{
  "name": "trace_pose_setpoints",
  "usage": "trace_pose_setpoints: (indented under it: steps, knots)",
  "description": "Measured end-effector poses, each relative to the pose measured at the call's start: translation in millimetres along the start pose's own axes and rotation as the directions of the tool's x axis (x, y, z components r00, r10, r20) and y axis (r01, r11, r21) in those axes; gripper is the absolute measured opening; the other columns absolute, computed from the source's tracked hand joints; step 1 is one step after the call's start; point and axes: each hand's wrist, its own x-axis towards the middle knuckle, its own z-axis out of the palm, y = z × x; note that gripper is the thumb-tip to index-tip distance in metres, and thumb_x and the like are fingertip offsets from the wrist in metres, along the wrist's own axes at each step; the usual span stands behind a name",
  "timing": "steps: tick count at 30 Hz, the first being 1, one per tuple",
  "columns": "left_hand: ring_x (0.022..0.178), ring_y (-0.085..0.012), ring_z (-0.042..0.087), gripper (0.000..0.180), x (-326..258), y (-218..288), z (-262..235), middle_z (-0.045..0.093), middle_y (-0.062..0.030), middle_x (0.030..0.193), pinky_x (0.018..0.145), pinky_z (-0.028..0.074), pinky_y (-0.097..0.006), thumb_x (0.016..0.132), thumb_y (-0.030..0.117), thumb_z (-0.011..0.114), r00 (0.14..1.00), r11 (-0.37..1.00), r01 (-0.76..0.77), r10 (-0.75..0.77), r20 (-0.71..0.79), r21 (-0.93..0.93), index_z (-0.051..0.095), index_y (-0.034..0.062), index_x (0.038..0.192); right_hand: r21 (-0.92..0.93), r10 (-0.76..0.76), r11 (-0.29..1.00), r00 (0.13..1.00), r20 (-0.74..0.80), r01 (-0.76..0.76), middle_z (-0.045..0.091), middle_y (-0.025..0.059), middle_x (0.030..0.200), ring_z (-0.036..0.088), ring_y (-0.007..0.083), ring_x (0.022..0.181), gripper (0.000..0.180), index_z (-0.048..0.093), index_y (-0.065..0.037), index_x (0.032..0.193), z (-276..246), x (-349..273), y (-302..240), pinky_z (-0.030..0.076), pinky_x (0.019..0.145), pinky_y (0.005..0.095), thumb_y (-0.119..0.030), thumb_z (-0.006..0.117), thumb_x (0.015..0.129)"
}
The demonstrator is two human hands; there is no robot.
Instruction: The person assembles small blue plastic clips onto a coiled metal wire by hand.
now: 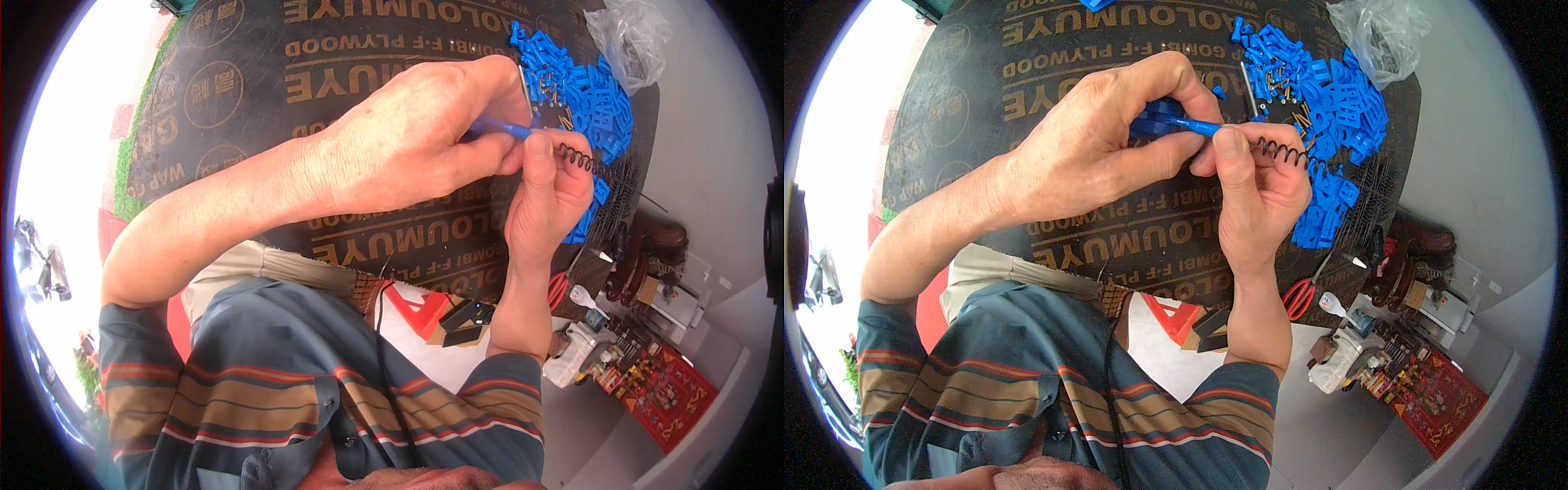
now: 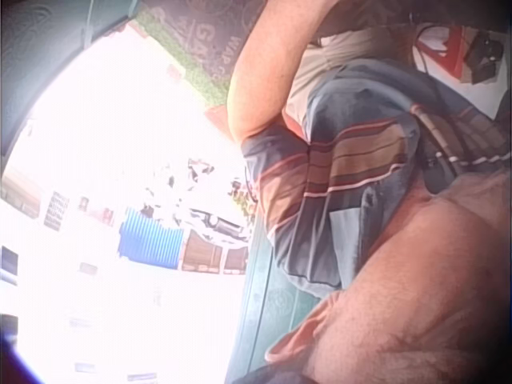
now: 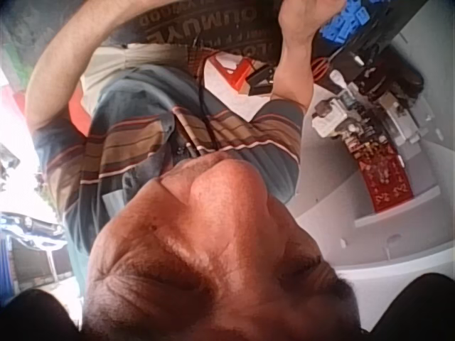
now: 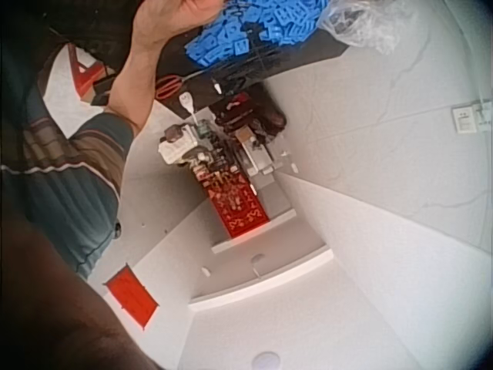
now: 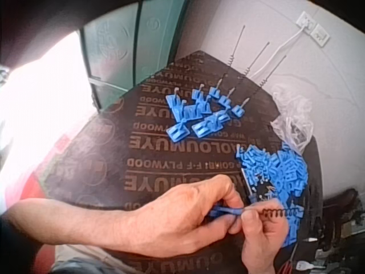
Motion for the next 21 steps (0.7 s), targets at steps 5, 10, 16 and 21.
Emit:
trace_pose_setpoints:
  steps: [5,10,16,21]
  knots:
    - [0.092,-0.0211,0.072,0.016,0.5,-1.3,-1.2,0.071,-0.0111,0.099,0.082,0.057,-0.035,0.098,0.008,0.067,1.0,0.999,-0.03,0.029,0.001,0.031,0.061,-0.0004,0.111,-0.016,0.016,1.0,1.0,-0.019,-0.016,0.07,0.0087,0.083,0.066,0.0124,0.072,0.015,0.06,-0.001,0.107,2.5,-0.5,-3.4,0.053,0.069,0.0257,-0.011,0.07,0.104]
    - [0.091,-0.0212,0.072,0.018,0.7,-1.3,0.3,0.07,-0.0114,0.098,0.081,0.057,-0.035,0.098,0.011,0.068,1.0,1.0,0.002,-0.002,0.008,-0.005,0.061,-0.0003,0.111,-0.005,0.006,1.0,1.0,-0.002,-0.006,0.07,0.0085,0.083,0.067,0.0123,0.072,0.015,0.06,-0.001,0.107,-0.5,-0.1,-0.8,0.053,0.069,0.0257,-0.012,0.07,0.103]
    - [0.092,-0.0219,0.072,0.018,0.4,-1.1,-1.6,0.07,-0.0114,0.098,0.082,0.056,-0.036,0.098,0.012,0.068,1.0,0.999,0.008,-0.008,0.009,0.034,0.062,0.0,0.109,-0.014,0.005,1.0,1.0,0.003,-0.005,0.07,0.0084,0.082,0.066,0.0123,0.072,0.015,0.06,0.0,0.107,0.4,-0.2,-2.1,0.053,0.07,0.0255,-0.011,0.07,0.104]
    - [0.091,-0.0223,0.071,0.019,0.1,-2.0,-0.8,0.07,-0.0116,0.098,0.081,0.056,-0.036,0.097,0.014,0.069,1.0,0.999,-0.003,0.003,-0.001,0.046,0.062,0.0001,0.109,0.0,-0.002,1.0,1.0,-0.006,0.002,0.07,0.0085,0.082,0.066,0.0125,0.072,0.014,0.06,0.0,0.107,1.6,0.0,-1.9,0.053,0.069,0.0257,-0.011,0.07,0.103]
